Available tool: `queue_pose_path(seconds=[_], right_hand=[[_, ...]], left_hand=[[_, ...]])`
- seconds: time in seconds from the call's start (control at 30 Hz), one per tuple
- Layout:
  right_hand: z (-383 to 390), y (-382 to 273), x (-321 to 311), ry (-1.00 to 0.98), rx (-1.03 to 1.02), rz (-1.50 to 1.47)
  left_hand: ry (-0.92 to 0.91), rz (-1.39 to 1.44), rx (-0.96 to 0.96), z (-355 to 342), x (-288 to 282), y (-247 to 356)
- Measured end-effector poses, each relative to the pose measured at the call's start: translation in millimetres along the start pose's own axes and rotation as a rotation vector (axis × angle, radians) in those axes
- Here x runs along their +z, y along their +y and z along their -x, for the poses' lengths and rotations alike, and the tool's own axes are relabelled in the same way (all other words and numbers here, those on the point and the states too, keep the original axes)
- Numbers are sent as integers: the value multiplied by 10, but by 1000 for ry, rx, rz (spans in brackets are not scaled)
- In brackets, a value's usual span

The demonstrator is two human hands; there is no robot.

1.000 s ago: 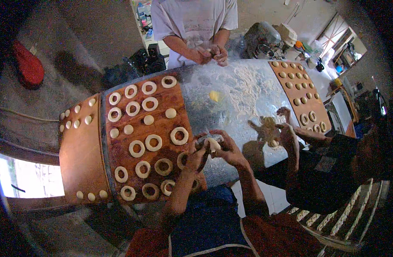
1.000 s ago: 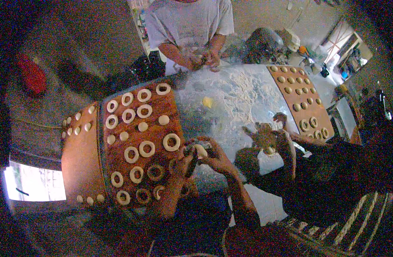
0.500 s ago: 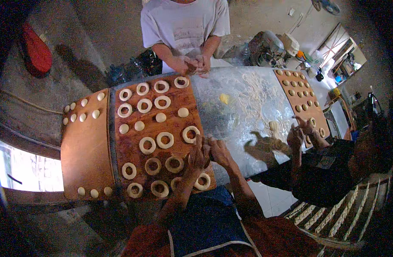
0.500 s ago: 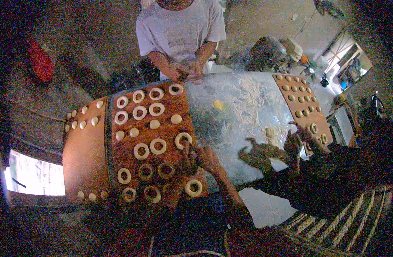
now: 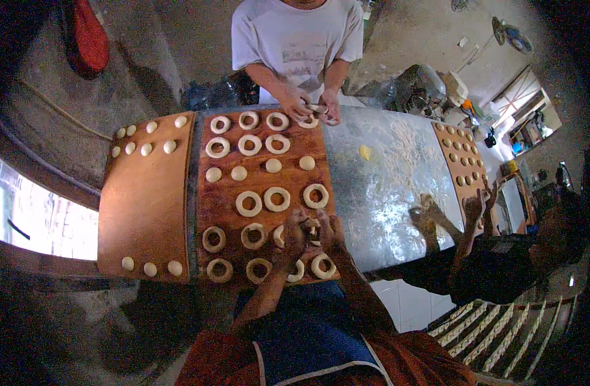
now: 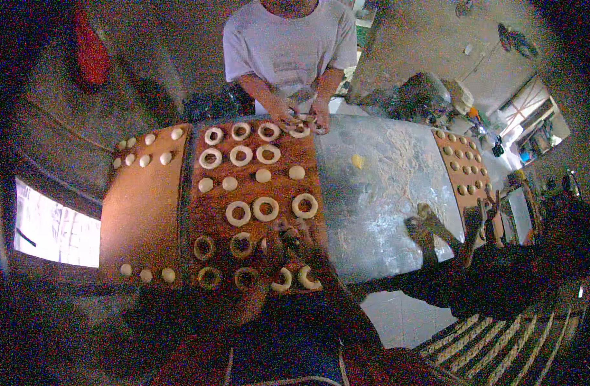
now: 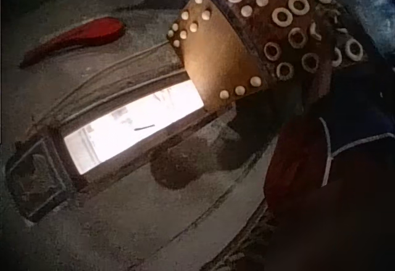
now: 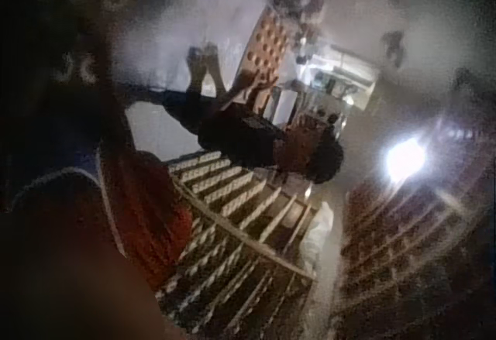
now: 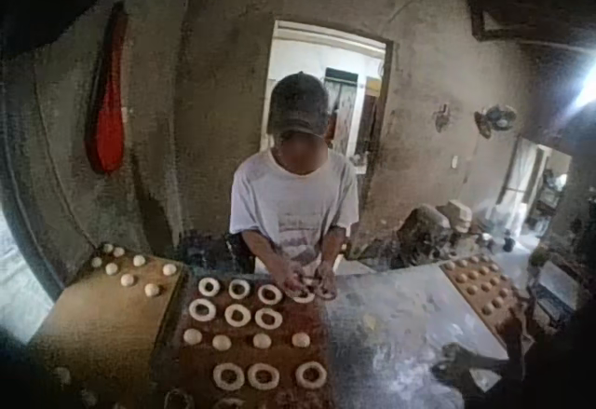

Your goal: The person shapes small dough balls into rings by hand and places them on a wooden board. Two other people at the same table perform similar shaping actions.

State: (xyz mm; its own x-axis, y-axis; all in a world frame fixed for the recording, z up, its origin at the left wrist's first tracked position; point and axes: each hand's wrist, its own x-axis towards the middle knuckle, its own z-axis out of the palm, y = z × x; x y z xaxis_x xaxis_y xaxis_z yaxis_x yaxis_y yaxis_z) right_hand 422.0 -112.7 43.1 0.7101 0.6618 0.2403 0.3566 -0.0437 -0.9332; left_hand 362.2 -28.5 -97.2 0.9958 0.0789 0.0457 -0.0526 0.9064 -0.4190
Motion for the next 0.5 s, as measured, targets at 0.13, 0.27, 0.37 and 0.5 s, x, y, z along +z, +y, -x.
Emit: queue_pose_path(seconds=[0.13,0.27,0.37,0.5], right_hand=[[240,29,7,-166,-61,117],[510,357,23,-181,-618,739],[556,702,183,-251,-466,663],[579,796,462,-253,-203,351]], left_hand=[[-82,199,-135,152,-45,140],[-151,302,-224,329,-64,247],[-121,243,-160,475,-46,319],[-95,164,-60,707,-2,417]])
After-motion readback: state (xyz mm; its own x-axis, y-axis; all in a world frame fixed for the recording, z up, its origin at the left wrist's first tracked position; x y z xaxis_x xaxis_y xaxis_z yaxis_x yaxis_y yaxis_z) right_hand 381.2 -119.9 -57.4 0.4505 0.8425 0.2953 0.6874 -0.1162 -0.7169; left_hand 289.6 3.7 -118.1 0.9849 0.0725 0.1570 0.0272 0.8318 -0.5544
